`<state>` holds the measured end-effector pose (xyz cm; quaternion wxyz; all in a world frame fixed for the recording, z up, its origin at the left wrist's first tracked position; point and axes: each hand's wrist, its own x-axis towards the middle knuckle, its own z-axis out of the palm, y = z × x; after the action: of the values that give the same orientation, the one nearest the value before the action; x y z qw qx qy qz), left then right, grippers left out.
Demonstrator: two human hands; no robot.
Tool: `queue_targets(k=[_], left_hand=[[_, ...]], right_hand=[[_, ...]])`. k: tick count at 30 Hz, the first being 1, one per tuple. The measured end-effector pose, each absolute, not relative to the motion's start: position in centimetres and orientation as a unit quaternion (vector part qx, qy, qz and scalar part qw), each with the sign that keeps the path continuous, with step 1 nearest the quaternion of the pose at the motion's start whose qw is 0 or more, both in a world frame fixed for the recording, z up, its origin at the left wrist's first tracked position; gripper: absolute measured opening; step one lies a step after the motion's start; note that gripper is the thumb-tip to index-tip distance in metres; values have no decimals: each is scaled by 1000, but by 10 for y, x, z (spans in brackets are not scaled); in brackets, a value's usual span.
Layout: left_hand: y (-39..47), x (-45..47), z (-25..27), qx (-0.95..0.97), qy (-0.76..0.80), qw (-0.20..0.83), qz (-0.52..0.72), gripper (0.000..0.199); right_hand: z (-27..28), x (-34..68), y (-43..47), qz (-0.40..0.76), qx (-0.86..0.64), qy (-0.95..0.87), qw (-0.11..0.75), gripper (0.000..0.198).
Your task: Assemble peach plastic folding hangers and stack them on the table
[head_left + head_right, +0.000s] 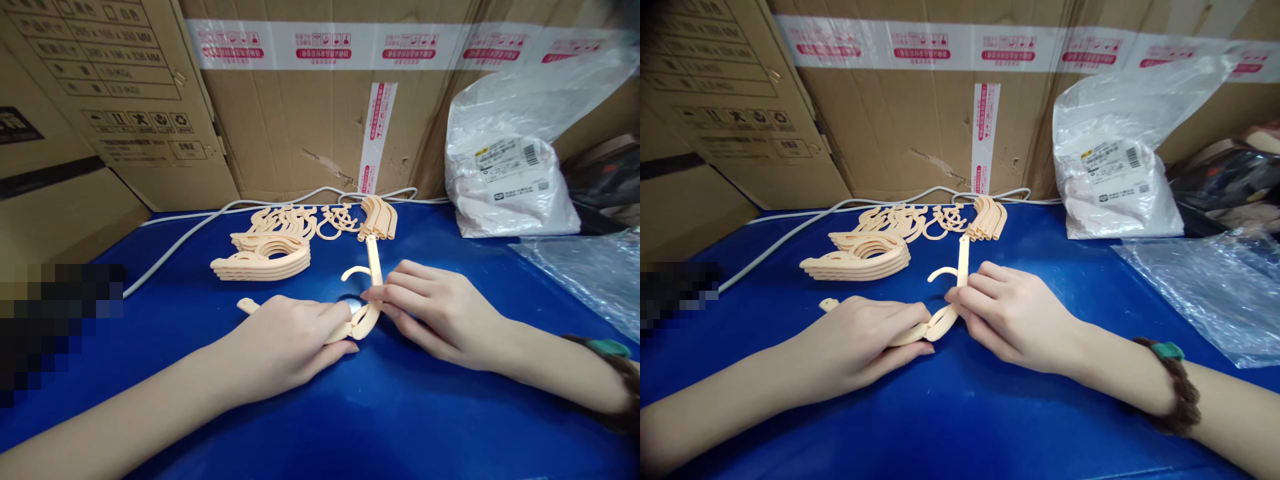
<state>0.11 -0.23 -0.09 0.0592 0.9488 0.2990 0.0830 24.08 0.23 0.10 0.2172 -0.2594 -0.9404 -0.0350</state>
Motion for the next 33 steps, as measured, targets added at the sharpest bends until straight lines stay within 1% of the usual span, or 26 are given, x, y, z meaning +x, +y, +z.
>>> queue_targets(k=[3,8,14,18,22,27,33], left_hand=[[-2,-1,-2,953,284,61,90,14],[-1,-3,-2,955,272,87,79,16],[-1,-3,-2,956,267,91,81,15],[-2,-3,-2,951,282,65,107,17],[1,-2,-1,941,306,19,140,19],[5,-3,-4,932,330,-2,152,21],[6,-4,-6,931,339,-8,133,27]], right_hand=[[1,243,5,-20,-289,-927,237,25],[0,245,9,6,-364,-893,264,19],[-5,247,16,15,-419,-876,238,3],[-7,250,20,7,-410,-883,228,15],[-9,252,23,-15,-397,-889,226,21],[-11,252,26,4,-389,-888,246,22],[-13,253,28,4,-397,-887,237,22]])
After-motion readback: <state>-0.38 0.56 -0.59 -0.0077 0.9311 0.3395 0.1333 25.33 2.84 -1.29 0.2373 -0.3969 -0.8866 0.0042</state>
